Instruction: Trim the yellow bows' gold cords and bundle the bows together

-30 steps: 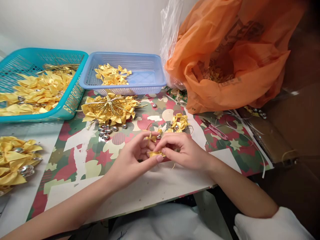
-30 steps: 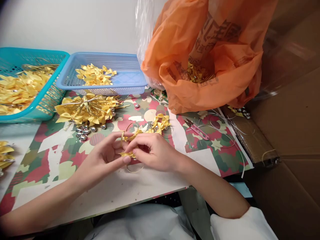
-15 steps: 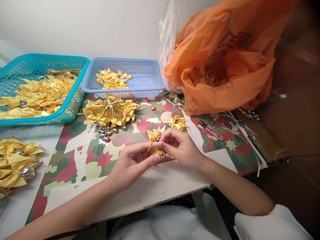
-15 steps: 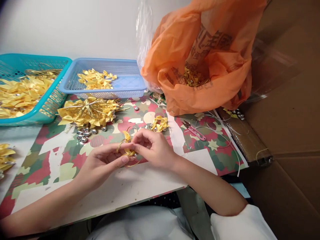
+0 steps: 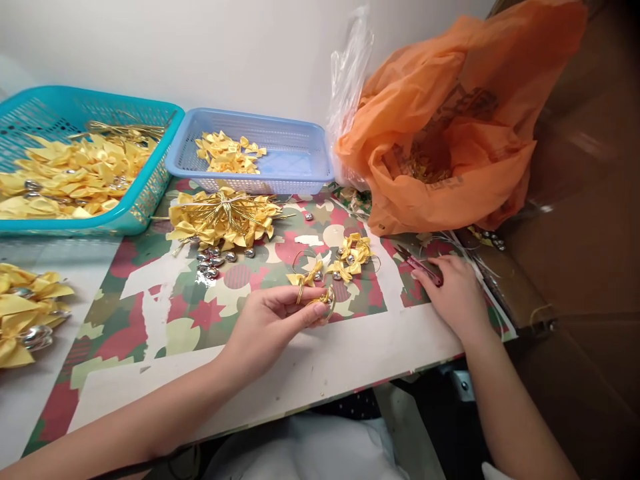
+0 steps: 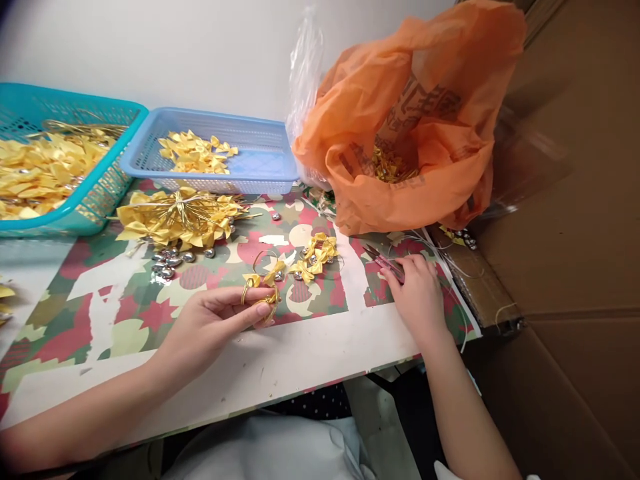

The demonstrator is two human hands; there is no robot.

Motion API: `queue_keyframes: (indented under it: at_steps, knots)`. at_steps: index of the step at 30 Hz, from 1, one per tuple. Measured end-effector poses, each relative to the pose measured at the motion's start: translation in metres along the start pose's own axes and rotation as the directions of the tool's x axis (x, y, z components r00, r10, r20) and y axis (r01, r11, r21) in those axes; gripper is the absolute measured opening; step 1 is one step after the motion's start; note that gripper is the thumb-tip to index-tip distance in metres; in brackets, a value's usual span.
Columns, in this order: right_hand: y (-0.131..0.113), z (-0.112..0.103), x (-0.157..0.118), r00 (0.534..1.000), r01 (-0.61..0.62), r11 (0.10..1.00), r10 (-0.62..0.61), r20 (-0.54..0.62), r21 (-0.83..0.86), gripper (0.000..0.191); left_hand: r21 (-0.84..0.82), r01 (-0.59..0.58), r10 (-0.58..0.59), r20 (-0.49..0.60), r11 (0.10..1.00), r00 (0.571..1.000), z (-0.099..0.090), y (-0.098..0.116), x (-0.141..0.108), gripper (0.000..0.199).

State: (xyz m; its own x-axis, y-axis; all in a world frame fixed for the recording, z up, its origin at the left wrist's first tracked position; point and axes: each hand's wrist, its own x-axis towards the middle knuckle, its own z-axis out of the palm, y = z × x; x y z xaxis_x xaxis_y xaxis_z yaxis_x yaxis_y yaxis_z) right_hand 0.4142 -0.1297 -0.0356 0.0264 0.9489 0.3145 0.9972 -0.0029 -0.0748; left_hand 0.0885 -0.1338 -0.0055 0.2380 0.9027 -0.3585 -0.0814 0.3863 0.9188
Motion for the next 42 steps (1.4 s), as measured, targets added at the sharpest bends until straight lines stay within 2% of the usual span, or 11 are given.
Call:
queue_keyframes:
  at_steps: [12, 15, 22, 25, 28, 30, 32, 33, 35, 38, 42]
  knots:
    - [-0.007, 0.008, 0.010, 0.996, 0.088, 0.996, -0.087, 0.012, -0.024, 0.030, 0.095, -0.087, 0.090, -0.030, 0.992, 0.995, 0.002, -0.006, -0.001, 0.016]
    - [-0.010, 0.007, 0.007, 0.995, 0.096, 0.992, -0.096, -0.007, 0.083, 0.025, 0.103, -0.073, 0.077, -0.033, 0.992, 0.997, 0.002, -0.006, 0.000, 0.014]
    - [-0.001, 0.002, 0.005, 0.976, 0.023, 0.975, -0.070, 0.205, 0.223, 0.026, 0.110, -0.043, 0.047, -0.031, 0.993, 0.998, 0.002, -0.006, 0.001, 0.017]
    - [-0.004, -0.009, 0.008, 0.974, 0.003, 0.965, -0.062, 0.220, 0.261, 0.028, 0.083, -0.046, 0.048, -0.023, 0.995, 0.999, 0.003, -0.006, 0.001, 0.017]
    - [-0.033, -0.030, 0.005, 0.993, -0.096, 0.859, 0.046, 0.110, 0.504, 0.022, 0.099, -0.050, 0.053, -0.026, 0.994, 0.998, 0.003, -0.009, 0.001, 0.017]
    - [-0.069, -0.042, -0.002, 0.991, -0.126, 0.580, 0.033, 0.131, 0.805, 0.020, 0.149, -0.081, 0.086, -0.024, 0.986, 0.996, 0.003, -0.011, 0.001, 0.016]
    - [-0.110, -0.047, -0.010, 0.976, -0.130, 0.310, -0.126, 0.176, 0.942, 0.022, 0.204, -0.125, 0.129, -0.008, 0.971, 0.992, 0.002, -0.013, 0.002, 0.014]
    - [-0.128, -0.046, -0.014, 0.948, -0.160, 0.242, -0.232, 0.218, 0.957, 0.023, 0.224, -0.141, 0.143, 0.008, 0.964, 0.990, 0.002, -0.013, 0.002, 0.012]
    - [-0.156, -0.037, -0.018, 0.892, -0.174, 0.215, -0.380, 0.246, 0.961, 0.030, 0.227, -0.168, 0.164, 0.037, 0.959, 0.986, 0.001, -0.012, 0.002, 0.010]
    - [-0.168, -0.019, -0.021, 0.930, -0.038, 0.325, -0.334, 0.153, 0.945, 0.030, 0.138, -0.156, 0.150, 0.053, 0.978, 0.987, -0.001, -0.011, 0.003, 0.010]
    - [-0.159, -0.007, -0.024, 0.966, 0.074, 0.391, -0.258, 0.032, 0.917, 0.024, -0.011, -0.048, 0.049, 0.071, 0.999, 0.996, -0.002, -0.009, 0.005, 0.013]
